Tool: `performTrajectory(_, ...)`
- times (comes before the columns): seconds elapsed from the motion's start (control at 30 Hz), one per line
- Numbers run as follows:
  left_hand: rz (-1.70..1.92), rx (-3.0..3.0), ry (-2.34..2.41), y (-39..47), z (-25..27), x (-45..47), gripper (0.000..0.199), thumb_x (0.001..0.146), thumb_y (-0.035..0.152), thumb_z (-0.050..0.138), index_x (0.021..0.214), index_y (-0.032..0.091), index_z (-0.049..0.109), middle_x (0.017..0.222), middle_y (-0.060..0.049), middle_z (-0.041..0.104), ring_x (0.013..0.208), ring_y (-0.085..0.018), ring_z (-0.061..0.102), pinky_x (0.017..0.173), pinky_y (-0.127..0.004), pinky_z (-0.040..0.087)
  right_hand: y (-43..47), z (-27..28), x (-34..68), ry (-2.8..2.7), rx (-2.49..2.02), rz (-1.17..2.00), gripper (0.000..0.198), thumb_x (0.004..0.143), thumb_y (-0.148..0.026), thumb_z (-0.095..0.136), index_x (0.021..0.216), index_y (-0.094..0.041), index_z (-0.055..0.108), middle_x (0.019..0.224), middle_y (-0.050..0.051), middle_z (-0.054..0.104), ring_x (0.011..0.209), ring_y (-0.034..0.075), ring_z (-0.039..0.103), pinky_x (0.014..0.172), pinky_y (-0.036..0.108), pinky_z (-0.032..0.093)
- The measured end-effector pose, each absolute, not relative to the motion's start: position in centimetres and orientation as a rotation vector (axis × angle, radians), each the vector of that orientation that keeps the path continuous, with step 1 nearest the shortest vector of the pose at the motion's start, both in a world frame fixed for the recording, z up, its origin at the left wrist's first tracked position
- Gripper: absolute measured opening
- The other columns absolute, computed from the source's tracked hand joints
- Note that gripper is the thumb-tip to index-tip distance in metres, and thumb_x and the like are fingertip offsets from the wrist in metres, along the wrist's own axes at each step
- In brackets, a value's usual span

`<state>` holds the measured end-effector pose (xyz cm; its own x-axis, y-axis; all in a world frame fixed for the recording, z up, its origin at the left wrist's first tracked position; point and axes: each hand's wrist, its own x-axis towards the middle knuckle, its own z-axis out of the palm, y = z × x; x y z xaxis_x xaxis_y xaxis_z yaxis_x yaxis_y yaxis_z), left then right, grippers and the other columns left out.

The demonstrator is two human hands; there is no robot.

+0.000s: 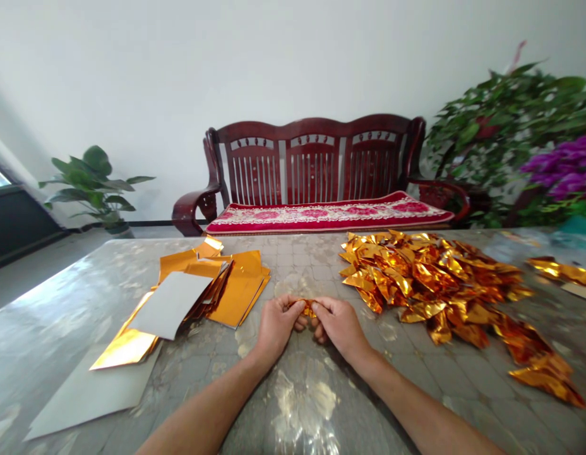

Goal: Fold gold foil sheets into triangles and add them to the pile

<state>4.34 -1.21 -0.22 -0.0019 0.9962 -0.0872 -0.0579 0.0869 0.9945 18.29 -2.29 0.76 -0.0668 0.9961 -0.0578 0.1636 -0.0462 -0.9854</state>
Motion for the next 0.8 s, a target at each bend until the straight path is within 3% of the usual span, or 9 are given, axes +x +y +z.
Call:
performTrajectory(0.27, 1.17, 1.323, 1.354, -2.0, 0.0, 4.4, 0.025, 0.079, 0.039, 0.066, 0.071, 0.015, 0.067, 0.053, 0.0, 0.065, 0.046, -0.012, 0.061, 0.047, -0.02, 0.046, -2.7, 0.7, 17.7, -1.354, -1.334, 1.273, 0.032, 0.081, -0.048, 0.047, 0.071, -0.019, 0.057, 0.046, -0.006, 0.055, 0.032, 0.01, 0.051, 0.031, 0.018, 0.038)
performTrajectory(0.57, 1.212, 1.504, 1.382, -2.5, 0.1, 4.3, 0.028, 0.086, 0.038, 0.056, 0.07, 0.017, 0.065, 0.055, 0.001, 0.065, 0.049, -0.013, 0.062, 0.048, -0.019, 0.044, -3.0, 1.2, 17.2, -1.368, -1.314, 1.226, 0.031, 0.082, -0.047, 0.046, 0.071, -0.02, 0.056, 0.043, -0.006, 0.054, 0.03, 0.011, 0.05, 0.029, 0.018, 0.037)
performTrajectory(0.8, 1.228, 1.473, 1.368, -2.3, 0.0, 4.2, 0.029, 0.084, 0.041, 0.059, 0.069, 0.016, 0.066, 0.052, 0.0, 0.064, 0.046, -0.013, 0.06, 0.047, -0.019, 0.044, -2.8, 1.1, 17.1, -1.381, -1.292, 1.229, 0.03, 0.082, -0.045, 0.046, 0.073, -0.02, 0.059, 0.042, -0.006, 0.052, 0.029, 0.01, 0.049, 0.029, 0.018, 0.034)
